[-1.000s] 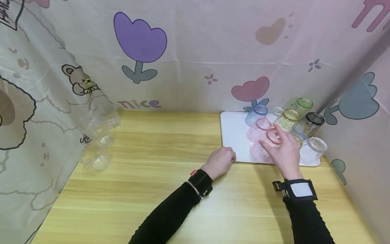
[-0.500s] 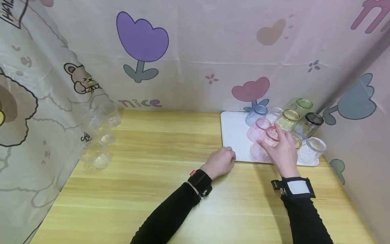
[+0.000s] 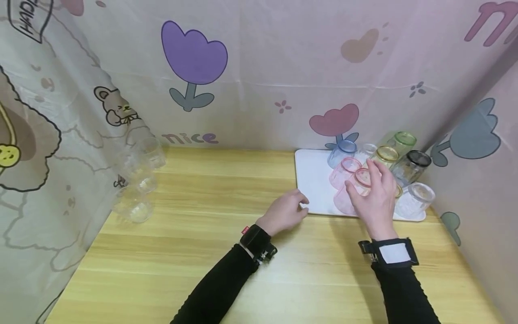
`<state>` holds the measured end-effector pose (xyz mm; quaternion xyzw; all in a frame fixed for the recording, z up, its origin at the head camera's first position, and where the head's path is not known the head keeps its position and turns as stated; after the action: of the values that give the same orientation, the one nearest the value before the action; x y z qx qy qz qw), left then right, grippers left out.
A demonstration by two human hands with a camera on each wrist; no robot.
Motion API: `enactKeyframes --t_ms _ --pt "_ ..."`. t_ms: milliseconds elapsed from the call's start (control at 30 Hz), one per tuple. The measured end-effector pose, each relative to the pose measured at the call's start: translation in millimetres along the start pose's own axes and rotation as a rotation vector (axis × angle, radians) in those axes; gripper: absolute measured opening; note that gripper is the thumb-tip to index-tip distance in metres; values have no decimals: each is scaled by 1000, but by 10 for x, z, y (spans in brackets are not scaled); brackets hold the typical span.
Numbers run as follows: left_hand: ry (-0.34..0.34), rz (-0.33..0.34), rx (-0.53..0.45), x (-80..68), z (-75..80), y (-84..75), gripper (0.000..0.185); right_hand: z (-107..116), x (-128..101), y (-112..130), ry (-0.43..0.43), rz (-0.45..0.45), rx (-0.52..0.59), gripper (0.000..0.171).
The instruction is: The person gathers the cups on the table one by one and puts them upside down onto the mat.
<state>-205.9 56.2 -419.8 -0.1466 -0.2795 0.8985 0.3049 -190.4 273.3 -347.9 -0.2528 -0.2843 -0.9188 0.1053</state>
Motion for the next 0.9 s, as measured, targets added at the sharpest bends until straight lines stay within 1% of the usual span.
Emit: enactKeyframes --t_ms 100,167,233,300,400,467,600,733,867,900 --pt "-57 2 -52 -97 137 52 27 -3 12 163 -71 116 5 65" --pt "-89 10 -85 -165 231 86 30 -21 17 269 -105 178 14 62" --pt "-122 29 -126 -239 324 133 31 -67 14 369 -105 219 29 60" --pt "-158 55 -174 -325 411 189 34 -137 11 462 -88 258 56 60" --pt "-226 83 -245 -472 539 277 36 -279 -6 570 -31 295 79 61" --pt "-278 97 -276 -583 620 343 39 -384 -17 623 6 313 92 62" --pt "-380 118 -329 -820 748 484 42 -598 -56 669 104 318 86 62" --pt "-484 112 -369 -1053 867 622 45 -802 -110 646 262 264 61 62" --pt "-588 105 -376 -1302 971 751 48 -967 -195 603 418 181 31 61" --pt "-609 112 -371 -1365 992 783 48 -1000 -215 591 452 159 22 60"
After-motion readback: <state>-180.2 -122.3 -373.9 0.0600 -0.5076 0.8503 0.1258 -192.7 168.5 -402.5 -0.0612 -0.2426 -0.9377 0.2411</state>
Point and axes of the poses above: each hand's wrist, its own x-axis towards the middle knuckle, its own z-axis out of the back of the hand, y = z × x, the point moved 6 cm from there along x, towards the middle knuckle, and after that the axes turned 15 degrees about y, right-handed, at the moved point
